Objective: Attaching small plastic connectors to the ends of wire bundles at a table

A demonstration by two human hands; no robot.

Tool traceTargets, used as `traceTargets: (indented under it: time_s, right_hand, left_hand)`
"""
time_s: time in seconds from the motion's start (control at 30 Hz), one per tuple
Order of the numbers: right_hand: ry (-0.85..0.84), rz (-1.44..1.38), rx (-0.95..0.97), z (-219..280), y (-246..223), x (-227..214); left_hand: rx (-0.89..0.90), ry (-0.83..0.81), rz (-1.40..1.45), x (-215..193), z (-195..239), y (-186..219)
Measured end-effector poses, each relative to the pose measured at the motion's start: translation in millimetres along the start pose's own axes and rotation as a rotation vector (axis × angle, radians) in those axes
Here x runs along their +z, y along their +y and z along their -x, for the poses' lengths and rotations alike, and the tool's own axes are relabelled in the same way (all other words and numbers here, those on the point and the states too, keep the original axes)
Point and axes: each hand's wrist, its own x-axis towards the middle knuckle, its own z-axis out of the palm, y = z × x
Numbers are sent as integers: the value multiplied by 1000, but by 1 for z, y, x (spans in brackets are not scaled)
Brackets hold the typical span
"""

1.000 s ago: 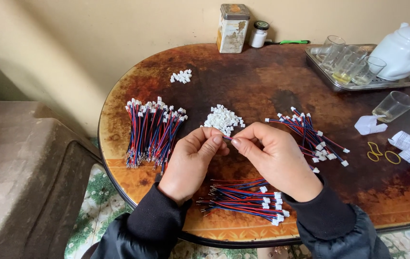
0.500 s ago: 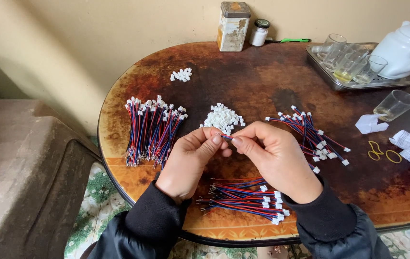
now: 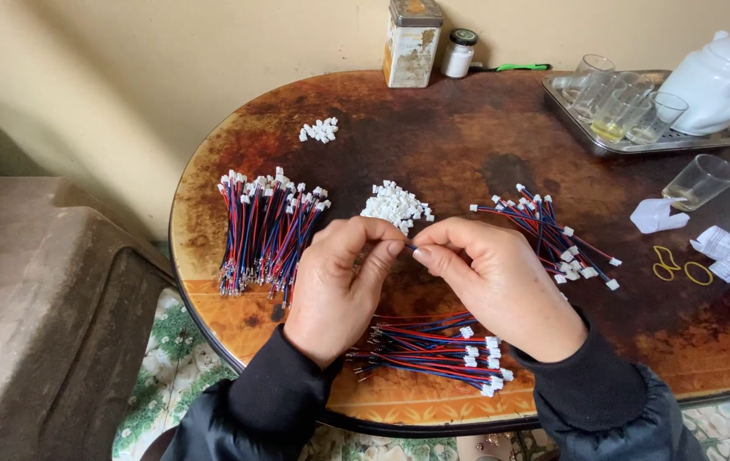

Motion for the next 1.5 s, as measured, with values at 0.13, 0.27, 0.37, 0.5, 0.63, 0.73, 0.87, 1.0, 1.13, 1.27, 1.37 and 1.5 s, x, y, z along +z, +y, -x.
traceTargets:
  time_s: [0.13,0.27,0.37,0.5,0.63,0.73,0.87,1.0,1.13,1.27,1.37,1.5]
  right_hand:
    - [16,63,-87,1,3,-10]
    - [104,138,-34,4,13,-29]
    - [137,120,115,5,19,-40]
    - [164,127,108,5,20,-50]
    - [169,125,112,6,19,-56]
    - [165,121,114,6,20,-60]
    - [159,118,107,8,20,-64]
    - [123,95,128,9,23,-63]
    - [78,99,157,9,25,-58]
    - [5,109,136,9,17,-51]
    - [-59,131,125,9,7,-42]
    - [-92,143,21,6,4,-33]
  left_hand:
    - [-176,-50,233,8,-6,-8]
    - [-119,-207,85,7,-39,-25]
    - [81,-293,-460,32,-63,-48]
    - [259,-443,-840,74,-78,-87]
    - [291,-456,-948,92,-85,-98]
    - [308,-496,-1015,100,-92,-107]
    - [288,-484,-973,108,-93,-121]
    - [235,-476,-897,100,-88,-99]
    - [161,-329,-390,60,-76,-49]
    - [-473,-238,311,31,-40,-7]
    - [-692,-113,831,22,-14,2]
    - [-878,-71,1168,26,7,-11]
